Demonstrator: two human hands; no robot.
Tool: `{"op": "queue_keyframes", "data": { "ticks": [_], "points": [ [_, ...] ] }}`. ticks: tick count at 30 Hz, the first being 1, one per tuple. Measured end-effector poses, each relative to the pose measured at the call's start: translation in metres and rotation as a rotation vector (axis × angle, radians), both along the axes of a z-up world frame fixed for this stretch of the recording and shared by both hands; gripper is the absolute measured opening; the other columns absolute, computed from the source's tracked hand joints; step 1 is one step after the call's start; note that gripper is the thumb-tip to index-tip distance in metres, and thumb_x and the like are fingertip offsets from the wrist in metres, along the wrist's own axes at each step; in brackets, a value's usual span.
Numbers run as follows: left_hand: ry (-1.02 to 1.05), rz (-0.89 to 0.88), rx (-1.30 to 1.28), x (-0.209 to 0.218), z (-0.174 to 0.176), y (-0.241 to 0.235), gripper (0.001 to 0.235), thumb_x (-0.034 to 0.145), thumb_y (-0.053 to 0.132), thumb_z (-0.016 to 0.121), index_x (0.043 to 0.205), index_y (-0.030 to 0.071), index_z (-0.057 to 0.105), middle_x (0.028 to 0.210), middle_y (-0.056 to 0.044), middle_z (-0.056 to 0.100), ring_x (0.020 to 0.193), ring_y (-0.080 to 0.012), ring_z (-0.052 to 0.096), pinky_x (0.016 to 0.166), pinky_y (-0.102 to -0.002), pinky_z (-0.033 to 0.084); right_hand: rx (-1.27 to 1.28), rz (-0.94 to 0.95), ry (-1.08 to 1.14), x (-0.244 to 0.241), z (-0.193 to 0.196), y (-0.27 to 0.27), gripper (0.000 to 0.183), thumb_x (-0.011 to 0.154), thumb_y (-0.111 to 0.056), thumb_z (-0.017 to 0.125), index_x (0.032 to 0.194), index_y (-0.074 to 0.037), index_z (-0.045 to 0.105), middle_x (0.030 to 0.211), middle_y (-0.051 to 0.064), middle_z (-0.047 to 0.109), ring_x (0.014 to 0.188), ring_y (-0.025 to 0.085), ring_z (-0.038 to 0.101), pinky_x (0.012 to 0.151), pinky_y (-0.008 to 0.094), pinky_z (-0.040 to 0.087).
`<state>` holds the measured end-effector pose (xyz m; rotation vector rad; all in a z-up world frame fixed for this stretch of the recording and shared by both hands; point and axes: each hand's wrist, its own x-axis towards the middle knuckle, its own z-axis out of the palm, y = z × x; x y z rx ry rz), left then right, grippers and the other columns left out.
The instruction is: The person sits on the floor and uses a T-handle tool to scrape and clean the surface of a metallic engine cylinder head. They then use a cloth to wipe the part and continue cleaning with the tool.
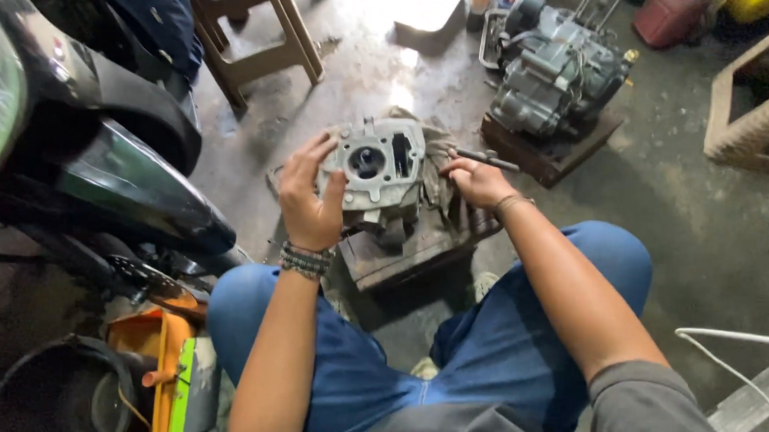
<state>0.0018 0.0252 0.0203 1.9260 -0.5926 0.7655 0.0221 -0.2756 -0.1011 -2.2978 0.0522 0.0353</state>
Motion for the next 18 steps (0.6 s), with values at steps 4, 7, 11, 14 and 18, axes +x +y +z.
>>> {"op": "queue_keyframes", "data": {
  "ticks": [4, 7, 11, 14, 18],
  "points": [
    [-0.023, 0.000, -0.004, -0.001, 0.003, 0.000, 0.052, 0.103, 0.050, 0.047, 0.124, 0.008, 0.070, 0.127, -0.019, 0.067, 0.118, -0.0399, 0.064, 0.101, -0.049, 0.045, -0.339, -0.006, -0.143, 0.032, -0.017, -0.015, 0.029, 0.091, -0.029, 0.054, 0.105, -0.030, 0.079, 0.120, -0.005, 0.074, 0.117, 0.026, 0.065, 0.098, 0.043, 0.055],
    [-0.026, 0.002, -0.019, 0.000, 0.002, 0.004, 0.056, 0.101, 0.054, 0.048, 0.125, 0.008, 0.070, 0.127, -0.020, 0.067, 0.118, -0.0419, 0.064, 0.102, -0.050, 0.044, -0.047, -0.166, -0.082, 0.028, 0.004, -0.026, 0.027, 0.088, -0.028, 0.054, 0.100, -0.027, 0.078, 0.108, 0.000, 0.077, 0.113, 0.028, 0.068, 0.099, 0.047, 0.053],
    [-0.060, 0.081, -0.021, 0.006, 0.003, 0.015, 0.058, 0.101, 0.057, 0.048, 0.123, 0.008, 0.070, 0.126, -0.020, 0.066, 0.119, -0.0414, 0.063, 0.104, -0.049, 0.042, 0.290, -0.187, -0.434, 0.000, 0.053, -0.054, 0.036, 0.091, -0.012, 0.050, 0.110, -0.017, 0.081, 0.108, 0.006, 0.076, 0.096, 0.017, 0.066, 0.088, 0.032, 0.052],
    [-0.041, 0.090, -0.037, 0.006, 0.001, 0.017, 0.057, 0.101, 0.055, 0.048, 0.124, 0.008, 0.069, 0.127, -0.019, 0.065, 0.121, -0.0407, 0.062, 0.105, -0.047, 0.042, 0.605, -0.333, -0.494, -0.038, 0.114, -0.047, 0.036, 0.094, -0.011, 0.048, 0.116, -0.010, 0.077, 0.113, 0.008, 0.075, 0.093, 0.014, 0.063, 0.085, 0.029, 0.055],
    [-0.020, 0.047, 0.034, 0.006, -0.003, -0.002, 0.054, 0.098, 0.054, 0.057, 0.121, 0.007, 0.071, 0.123, -0.022, 0.066, 0.117, -0.0419, 0.063, 0.104, -0.051, 0.042, 0.906, -0.476, -0.478, -0.066, 0.166, -0.025, 0.040, 0.087, -0.019, 0.051, 0.115, -0.008, 0.078, 0.110, 0.006, 0.076, 0.085, 0.008, 0.060, 0.083, 0.027, 0.062]
  ]
}}
